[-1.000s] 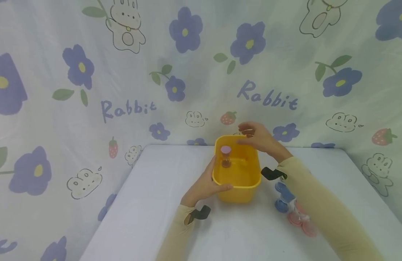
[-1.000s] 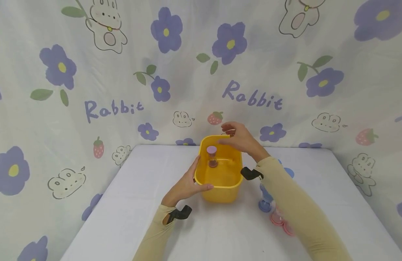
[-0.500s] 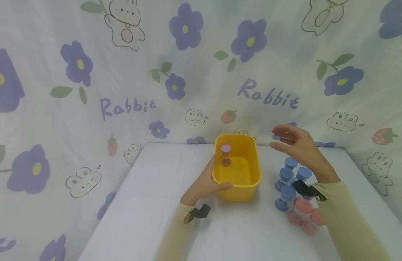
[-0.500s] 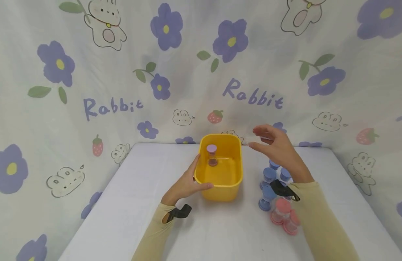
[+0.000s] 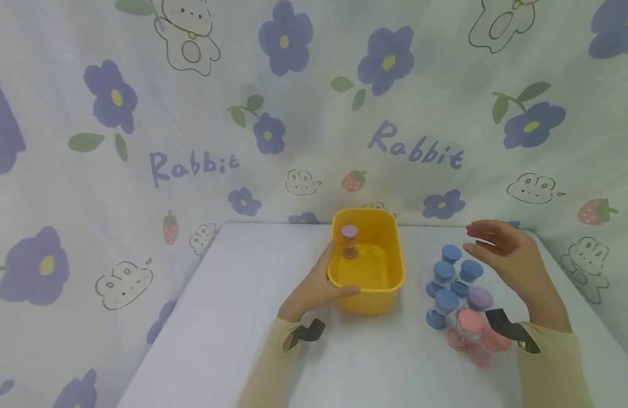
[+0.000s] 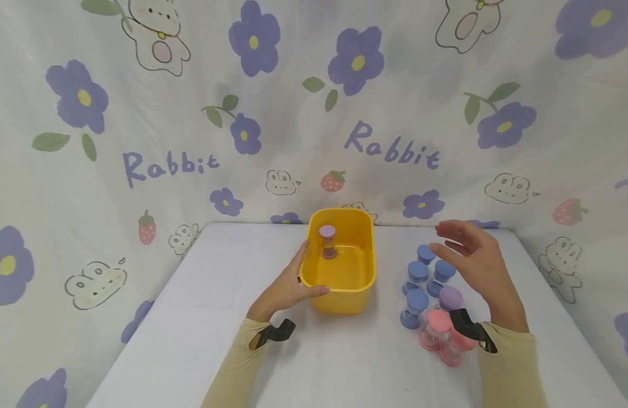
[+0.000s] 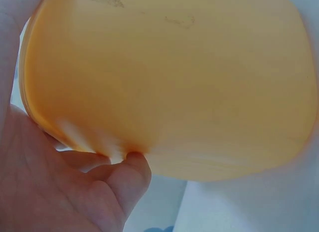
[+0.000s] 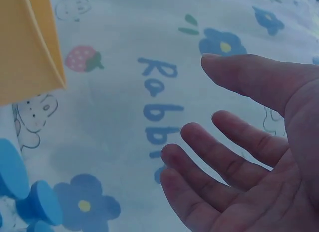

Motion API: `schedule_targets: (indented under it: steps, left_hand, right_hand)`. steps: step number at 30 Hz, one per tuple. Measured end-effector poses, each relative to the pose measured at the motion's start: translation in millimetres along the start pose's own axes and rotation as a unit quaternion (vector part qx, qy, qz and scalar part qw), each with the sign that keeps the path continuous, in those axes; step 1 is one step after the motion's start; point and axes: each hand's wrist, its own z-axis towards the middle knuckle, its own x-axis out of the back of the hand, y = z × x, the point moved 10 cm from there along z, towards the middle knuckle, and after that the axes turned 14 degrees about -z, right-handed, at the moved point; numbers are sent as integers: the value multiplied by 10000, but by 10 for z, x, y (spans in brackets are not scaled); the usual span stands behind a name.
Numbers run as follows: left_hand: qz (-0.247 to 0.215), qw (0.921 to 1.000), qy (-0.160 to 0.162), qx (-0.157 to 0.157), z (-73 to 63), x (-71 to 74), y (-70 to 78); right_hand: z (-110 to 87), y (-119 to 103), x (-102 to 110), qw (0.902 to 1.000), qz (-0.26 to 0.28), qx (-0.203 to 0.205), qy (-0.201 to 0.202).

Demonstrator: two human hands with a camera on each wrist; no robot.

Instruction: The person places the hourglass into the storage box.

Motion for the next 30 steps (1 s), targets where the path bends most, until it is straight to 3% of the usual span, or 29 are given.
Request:
schedule_targets:
  steps: [4,10,14,23,30]
  left_hand:
    - [-23,10000,-57,-69,24,-10,-4]
    - [74,9998,-6,188,2,-2,-58]
    - [235,9988,152,412,-21,34,-90]
    - [122,9992,101,355,14,34,-61]
    - [11,9995,70,307,24,38,-87]
  right_hand:
    - [-85,180,16,9994,318,-161,-6]
    - [-151,444,40,9988,30,-479,-4]
    - [-152,527,74,9982,330,-495,-58]
    - [-262,607,217,9972,519,-524,-80]
    - [-306,765,101,9951,-132,-521,-834]
